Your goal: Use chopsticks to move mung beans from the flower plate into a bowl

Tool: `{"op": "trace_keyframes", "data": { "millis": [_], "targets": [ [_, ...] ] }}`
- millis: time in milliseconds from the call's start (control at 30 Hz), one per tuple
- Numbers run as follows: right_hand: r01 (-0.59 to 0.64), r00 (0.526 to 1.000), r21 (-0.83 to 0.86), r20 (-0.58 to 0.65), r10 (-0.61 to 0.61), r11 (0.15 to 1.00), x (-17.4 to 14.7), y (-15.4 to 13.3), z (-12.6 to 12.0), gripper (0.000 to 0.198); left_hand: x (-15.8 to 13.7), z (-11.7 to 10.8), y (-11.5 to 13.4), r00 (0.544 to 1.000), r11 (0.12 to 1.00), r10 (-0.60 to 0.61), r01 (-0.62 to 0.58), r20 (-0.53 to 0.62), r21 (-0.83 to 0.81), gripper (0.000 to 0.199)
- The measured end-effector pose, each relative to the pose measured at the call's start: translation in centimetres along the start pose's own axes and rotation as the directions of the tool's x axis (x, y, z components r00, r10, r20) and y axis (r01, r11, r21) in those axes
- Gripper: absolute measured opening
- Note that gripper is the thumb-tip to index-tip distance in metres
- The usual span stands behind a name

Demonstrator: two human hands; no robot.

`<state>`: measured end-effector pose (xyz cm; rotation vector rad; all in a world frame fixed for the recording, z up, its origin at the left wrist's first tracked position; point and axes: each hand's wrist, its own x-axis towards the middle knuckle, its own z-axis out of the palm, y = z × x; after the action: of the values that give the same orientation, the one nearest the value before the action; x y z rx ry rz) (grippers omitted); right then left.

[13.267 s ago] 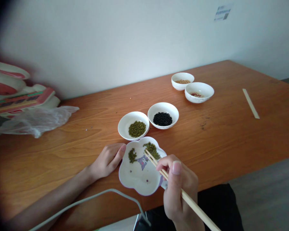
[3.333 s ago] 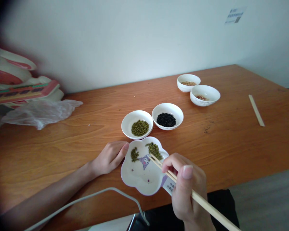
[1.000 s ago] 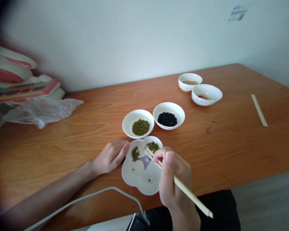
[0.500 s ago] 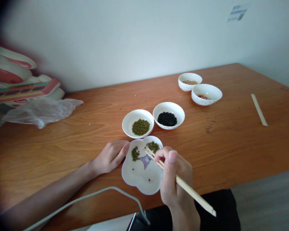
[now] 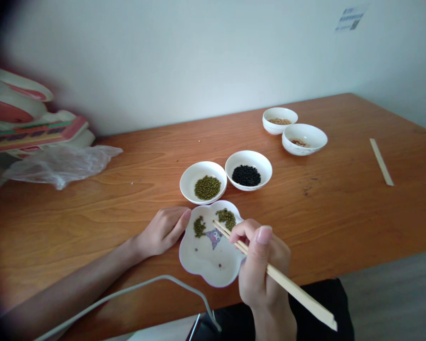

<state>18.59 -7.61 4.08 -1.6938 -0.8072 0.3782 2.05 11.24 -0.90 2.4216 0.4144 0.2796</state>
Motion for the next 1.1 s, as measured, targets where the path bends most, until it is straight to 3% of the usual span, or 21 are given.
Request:
{"op": "trace_keyframes", "data": {
  "millis": [133, 267, 367, 433, 600, 733, 900, 1100],
  "targets": [
    [0.008, 0.999, 0.032, -0.038, -0.006, 0.999, 0.1, 0.2, -0.8, 0.084, 0.0, 0.0, -0.2, 1.0, 1.0, -0.009, 0.009, 0.003, -0.008, 0.04],
    [0.144, 0.989, 0.065, -0.048, -0.141, 0.987, 0.8, 0.6, -1.6, 0.092, -0.1, -0.2, -0.2, 1.0, 1.0, -0.004, 0.004, 0.005, -0.018, 0.039],
    [0.229, 0.968, 0.124, -0.135, -0.212, 0.965, 1.5, 0.2, -0.9, 0.091, -0.2, -0.3, -0.1, 1.0, 1.0, -0.013, 0.013, 0.006, -0.018, 0.039],
    [0.209, 0.967, 0.18, -0.188, -0.175, 0.961, 1.9, -0.4, 0.3, 0.087, -0.2, -0.4, -0.1, 1.0, 1.0, -0.018, 0.018, 0.007, -0.018, 0.039],
    [0.068, 0.989, 0.19, -0.139, -0.041, 0.979, 2.3, -1.1, 1.8, 0.079, -0.2, -0.5, -0.1, 1.0, 1.0, -0.018, 0.018, 0.011, -0.026, 0.039],
    [0.132, 0.979, 0.082, -0.169, -0.116, 0.988, 2.0, 0.6, -0.5, 0.086, -0.2, -0.4, -0.2, 1.0, 1.0, -0.017, 0.017, 0.013, -0.022, 0.039],
    [0.102, 0.991, -0.085, -0.073, -0.109, 0.991, 1.2, 2.1, -3.6, 0.093, -0.2, -0.2, -0.3, 0.999, 1.0, -0.024, 0.024, 0.023, -0.017, 0.04],
    [0.063, 0.998, -0.064, -0.02, -0.064, 0.996, 0.5, 1.1, -3.4, 0.079, 0.0, -0.2, 0.0, 1.0, 1.0, -0.021, 0.021, 0.017, -0.014, 0.039]
  ]
}}
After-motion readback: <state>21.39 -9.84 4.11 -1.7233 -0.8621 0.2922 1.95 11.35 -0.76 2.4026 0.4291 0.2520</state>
